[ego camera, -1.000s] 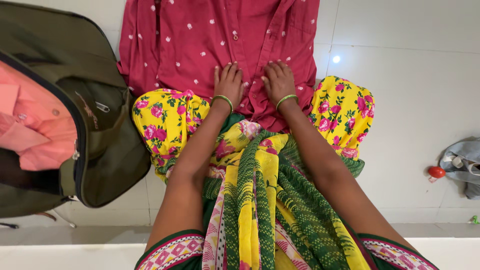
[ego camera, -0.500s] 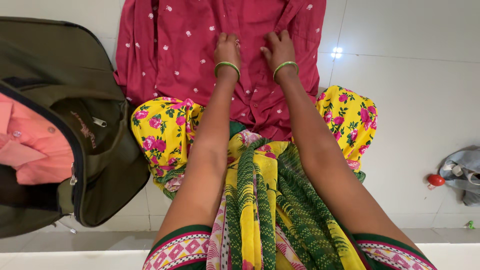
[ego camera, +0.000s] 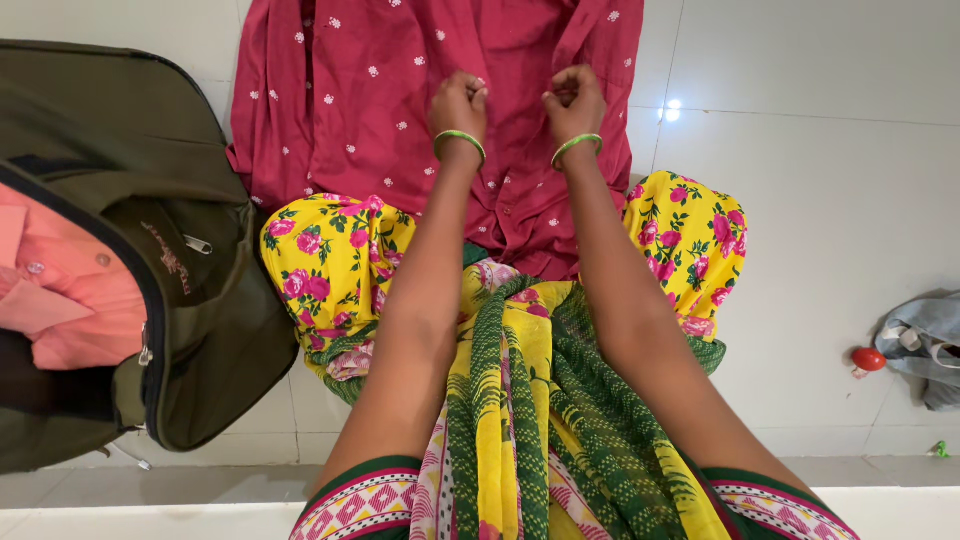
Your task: The person folds an orange shirt and a maroon shirt on the floor and then places them inside a green bag.
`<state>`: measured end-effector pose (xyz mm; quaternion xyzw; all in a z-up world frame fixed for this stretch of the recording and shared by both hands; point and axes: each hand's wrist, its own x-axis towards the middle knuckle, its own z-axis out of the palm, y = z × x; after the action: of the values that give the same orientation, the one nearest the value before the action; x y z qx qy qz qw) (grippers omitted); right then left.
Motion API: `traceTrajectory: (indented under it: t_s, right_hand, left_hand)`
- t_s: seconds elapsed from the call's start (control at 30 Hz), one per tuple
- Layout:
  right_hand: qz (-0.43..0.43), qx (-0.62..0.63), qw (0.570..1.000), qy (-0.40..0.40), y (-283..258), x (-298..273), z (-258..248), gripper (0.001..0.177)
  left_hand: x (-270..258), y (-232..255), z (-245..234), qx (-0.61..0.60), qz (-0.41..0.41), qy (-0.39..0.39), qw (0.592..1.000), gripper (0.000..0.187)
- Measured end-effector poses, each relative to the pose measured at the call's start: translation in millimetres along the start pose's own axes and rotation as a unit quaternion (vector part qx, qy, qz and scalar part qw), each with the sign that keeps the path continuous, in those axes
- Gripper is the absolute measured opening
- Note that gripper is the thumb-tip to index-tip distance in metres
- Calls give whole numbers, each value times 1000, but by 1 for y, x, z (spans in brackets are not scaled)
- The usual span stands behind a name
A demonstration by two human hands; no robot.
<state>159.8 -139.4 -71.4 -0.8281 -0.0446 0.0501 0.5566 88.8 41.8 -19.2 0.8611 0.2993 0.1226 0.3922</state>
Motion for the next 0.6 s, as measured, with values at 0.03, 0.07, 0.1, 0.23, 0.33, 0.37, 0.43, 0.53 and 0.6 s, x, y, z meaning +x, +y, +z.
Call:
traceTrajectory:
  t_s: [0.03, 0.07, 0.1, 0.23, 0.33, 0.37, 0.43, 0.53, 0.6]
  right_hand:
    - [22, 83, 996, 23, -3, -5, 0, 32]
    - [21, 83, 996, 22, -7, -9, 0, 32]
    - [21, 152, 988, 37, -12, -13, 0, 34]
    - [28, 319, 945, 71, -34, -29, -4, 36]
    - [54, 386, 918, 72, -52, -41, -13, 34]
    - [52, 386, 918, 71, -57, -44, -16, 34]
    - [53, 409, 909, 67, -68, -48, -21, 37]
    - [73, 416, 905, 51, -82, -55, -29, 36]
    - [72, 421, 903, 41, -89, -57, -32, 36]
  left_hand:
    - [-5, 4, 0, -68, -15, 3, 998, 13]
    - [-9, 8, 1, -136, -30, 5, 990, 12]
    - [-13, 12, 1, -136, -30, 7, 990, 12]
    - [-30, 31, -2, -256, -43, 33, 965, 9]
    - [-41, 45, -15, -287, -49, 34, 956, 8]
    - [-44, 49, -18, -295, -44, 35, 954, 7]
    - [-47, 57, -23, -316, -38, 33, 948, 7]
    - [-49, 63, -27, -333, -30, 17, 942, 7]
    - [-50, 66, -27, -331, -28, 4, 943, 7]
